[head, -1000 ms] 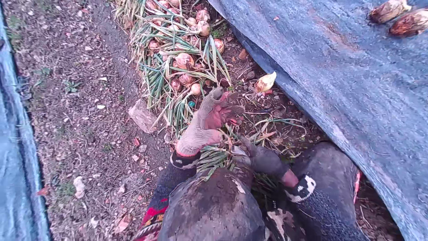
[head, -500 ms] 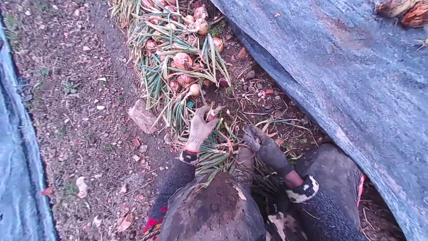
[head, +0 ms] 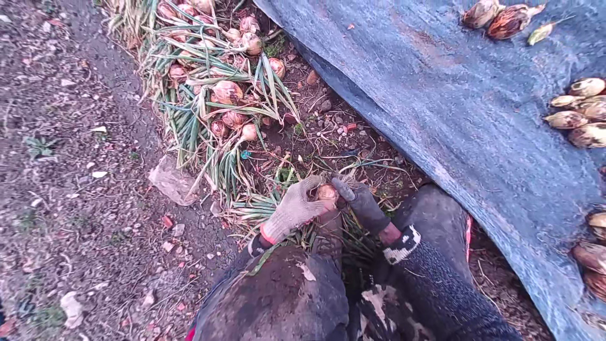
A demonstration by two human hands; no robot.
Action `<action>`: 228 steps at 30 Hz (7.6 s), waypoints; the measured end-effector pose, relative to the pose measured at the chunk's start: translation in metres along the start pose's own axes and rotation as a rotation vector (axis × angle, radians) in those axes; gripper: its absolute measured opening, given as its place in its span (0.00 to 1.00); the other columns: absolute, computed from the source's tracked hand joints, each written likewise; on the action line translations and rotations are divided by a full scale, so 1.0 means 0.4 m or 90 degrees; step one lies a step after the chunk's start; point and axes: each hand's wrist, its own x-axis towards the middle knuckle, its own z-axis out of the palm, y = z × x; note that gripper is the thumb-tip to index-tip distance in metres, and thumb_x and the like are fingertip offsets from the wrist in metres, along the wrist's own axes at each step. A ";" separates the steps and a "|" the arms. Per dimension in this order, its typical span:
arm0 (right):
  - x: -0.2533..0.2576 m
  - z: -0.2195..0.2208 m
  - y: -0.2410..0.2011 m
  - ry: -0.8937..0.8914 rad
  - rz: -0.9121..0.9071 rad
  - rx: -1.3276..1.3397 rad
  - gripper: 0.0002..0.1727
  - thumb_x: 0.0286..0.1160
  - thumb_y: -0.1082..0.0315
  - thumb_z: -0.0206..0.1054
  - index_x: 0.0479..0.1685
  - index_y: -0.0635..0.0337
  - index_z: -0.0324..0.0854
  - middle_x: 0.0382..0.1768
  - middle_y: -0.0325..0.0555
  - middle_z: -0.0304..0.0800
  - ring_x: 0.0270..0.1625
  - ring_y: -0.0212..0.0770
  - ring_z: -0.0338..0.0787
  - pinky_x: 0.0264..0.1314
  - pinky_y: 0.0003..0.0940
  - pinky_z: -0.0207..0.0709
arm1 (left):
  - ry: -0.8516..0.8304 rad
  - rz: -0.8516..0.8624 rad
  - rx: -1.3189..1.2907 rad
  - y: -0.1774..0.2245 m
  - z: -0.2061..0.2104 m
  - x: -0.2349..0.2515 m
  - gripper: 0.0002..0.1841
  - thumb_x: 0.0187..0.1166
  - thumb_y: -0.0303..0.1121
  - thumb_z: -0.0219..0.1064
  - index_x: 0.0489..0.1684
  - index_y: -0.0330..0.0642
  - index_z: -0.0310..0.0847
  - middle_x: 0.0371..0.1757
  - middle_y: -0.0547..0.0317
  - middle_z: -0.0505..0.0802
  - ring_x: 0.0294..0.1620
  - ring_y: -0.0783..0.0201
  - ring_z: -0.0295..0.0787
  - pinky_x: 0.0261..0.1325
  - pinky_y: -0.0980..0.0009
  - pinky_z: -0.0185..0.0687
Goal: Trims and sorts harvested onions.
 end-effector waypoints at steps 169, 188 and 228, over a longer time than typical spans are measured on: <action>-0.152 -0.181 -0.209 -0.004 -0.392 0.441 0.47 0.78 0.23 0.41 0.71 0.55 0.79 0.27 0.44 0.88 0.20 0.41 0.86 0.20 0.39 0.84 | 0.401 0.031 0.348 0.085 -0.231 0.218 0.12 0.84 0.41 0.64 0.51 0.50 0.92 0.53 0.60 0.95 0.55 0.62 0.93 0.59 0.53 0.89; 0.039 -0.036 -0.029 0.138 0.062 -0.269 0.33 0.79 0.43 0.67 0.75 0.56 0.78 0.41 0.44 0.93 0.38 0.37 0.91 0.44 0.39 0.89 | 0.506 -0.162 0.411 -0.311 -0.422 0.272 0.42 0.57 0.55 0.81 0.76 0.46 0.79 0.73 0.44 0.85 0.77 0.46 0.78 0.83 0.44 0.68; -0.085 -0.119 -0.154 -0.048 -0.306 0.446 0.28 0.83 0.39 0.56 0.41 0.53 0.89 0.24 0.36 0.87 0.25 0.33 0.89 0.28 0.30 0.84 | 0.428 0.054 0.410 0.036 -0.232 0.223 0.14 0.84 0.38 0.62 0.56 0.48 0.92 0.57 0.56 0.95 0.59 0.59 0.92 0.63 0.56 0.88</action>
